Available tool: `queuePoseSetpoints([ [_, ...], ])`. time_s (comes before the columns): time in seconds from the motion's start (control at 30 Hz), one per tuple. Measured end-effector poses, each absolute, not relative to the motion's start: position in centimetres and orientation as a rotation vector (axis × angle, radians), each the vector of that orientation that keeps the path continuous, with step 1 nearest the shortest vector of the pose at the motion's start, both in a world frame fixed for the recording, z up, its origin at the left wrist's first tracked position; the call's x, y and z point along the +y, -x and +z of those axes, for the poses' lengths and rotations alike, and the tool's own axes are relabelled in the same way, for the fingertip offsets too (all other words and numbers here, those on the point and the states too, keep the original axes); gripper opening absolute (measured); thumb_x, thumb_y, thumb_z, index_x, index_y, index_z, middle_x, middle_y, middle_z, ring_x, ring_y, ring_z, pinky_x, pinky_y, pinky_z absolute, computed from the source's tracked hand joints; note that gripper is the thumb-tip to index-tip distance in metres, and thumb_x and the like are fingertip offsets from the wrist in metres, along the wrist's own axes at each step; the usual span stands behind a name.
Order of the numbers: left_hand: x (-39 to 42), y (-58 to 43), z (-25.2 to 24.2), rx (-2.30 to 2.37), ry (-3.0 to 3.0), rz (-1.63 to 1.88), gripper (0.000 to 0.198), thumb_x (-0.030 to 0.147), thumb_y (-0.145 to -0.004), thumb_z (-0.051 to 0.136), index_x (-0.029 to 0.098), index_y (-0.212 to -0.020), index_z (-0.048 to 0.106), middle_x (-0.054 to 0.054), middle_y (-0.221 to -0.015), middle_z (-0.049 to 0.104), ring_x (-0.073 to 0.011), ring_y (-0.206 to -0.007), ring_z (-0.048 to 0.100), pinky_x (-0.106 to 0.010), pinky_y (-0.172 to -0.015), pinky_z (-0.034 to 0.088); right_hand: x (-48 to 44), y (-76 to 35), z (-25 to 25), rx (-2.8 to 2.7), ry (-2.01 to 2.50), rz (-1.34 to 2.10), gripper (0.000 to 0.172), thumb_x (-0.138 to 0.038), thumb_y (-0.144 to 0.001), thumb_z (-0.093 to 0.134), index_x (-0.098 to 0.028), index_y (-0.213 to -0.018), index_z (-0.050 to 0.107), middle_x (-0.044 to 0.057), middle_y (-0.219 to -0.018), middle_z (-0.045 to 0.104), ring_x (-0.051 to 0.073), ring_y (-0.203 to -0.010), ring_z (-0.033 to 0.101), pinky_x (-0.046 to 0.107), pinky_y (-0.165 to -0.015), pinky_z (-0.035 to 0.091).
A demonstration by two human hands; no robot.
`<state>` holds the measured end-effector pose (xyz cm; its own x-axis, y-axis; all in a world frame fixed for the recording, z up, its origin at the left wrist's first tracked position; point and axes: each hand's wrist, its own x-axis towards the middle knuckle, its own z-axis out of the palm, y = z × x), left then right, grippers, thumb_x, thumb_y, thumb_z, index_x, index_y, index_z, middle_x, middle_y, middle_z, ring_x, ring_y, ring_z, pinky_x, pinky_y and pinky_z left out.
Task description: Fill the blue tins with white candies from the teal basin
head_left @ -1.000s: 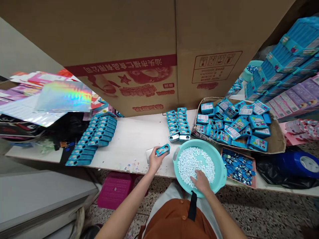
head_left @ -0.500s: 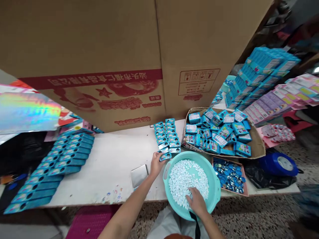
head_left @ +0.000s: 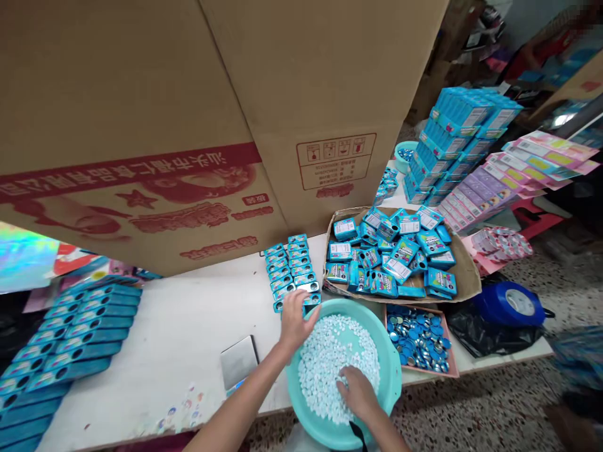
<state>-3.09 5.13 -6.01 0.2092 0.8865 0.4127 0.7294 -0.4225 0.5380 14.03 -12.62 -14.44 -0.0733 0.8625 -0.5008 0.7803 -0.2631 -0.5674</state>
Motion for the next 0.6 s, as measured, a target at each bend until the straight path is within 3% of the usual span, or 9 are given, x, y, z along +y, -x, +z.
queuePoseSetpoints([
  [0.13,9.0,-5.6,-4.7,1.28,-2.356,0.65,0.028,0.031,-0.082,0.055,0.02,-0.107,0.05,-0.01,-0.109,0.056,-0.0245,-0.106,0.051,-0.04,-0.092,0.043,-11.2,-16.0,-14.0,-1.929,2.014,1.188,0.025,-0.022,-0.083,0.045,-0.019,-0.1,0.062,0.008,-0.1,0.062,0.023,-0.1,0.054,0.03,-0.088,0.038],
  [0.37,15.7,-14.8,-9.5,1.716,-1.812,0.074,0.042,0.031,-0.068,0.069,0.009,-0.101,0.054,-0.025,-0.099,0.061,-0.0377,-0.098,0.059,-0.049,-0.082,0.044,-8.9,-19.5,-13.9,-1.921,2.036,1.13,0.026,-0.026,-0.085,0.043,-0.021,-0.104,0.06,0.007,-0.103,0.06,0.022,-0.103,0.052,0.031,-0.09,0.038],
  [0.5,17.3,-16.4,-10.7,1.756,-1.667,-0.001,0.046,0.012,-0.05,0.077,0.011,-0.091,0.057,-0.024,-0.096,0.063,-0.0378,-0.095,0.062,-0.045,-0.08,0.045,-7.9,-19.8,-14.2,-1.948,2.015,1.156,0.03,-0.026,-0.084,0.045,-0.022,-0.111,0.057,0.008,-0.107,0.059,0.023,-0.105,0.051,0.033,-0.092,0.037],
  [0.6,17.5,-16.1,-9.7,1.749,-1.651,-0.028,0.041,0.014,-0.054,0.075,0.011,-0.09,0.057,-0.024,-0.098,0.063,-0.0368,-0.096,0.062,-0.042,-0.081,0.045,-7.3,-19.9,-14.7,-1.955,2.048,1.149,0.032,-0.027,-0.083,0.046,-0.02,-0.113,0.056,0.01,-0.111,0.057,0.024,-0.107,0.049,0.035,-0.093,0.038],
])
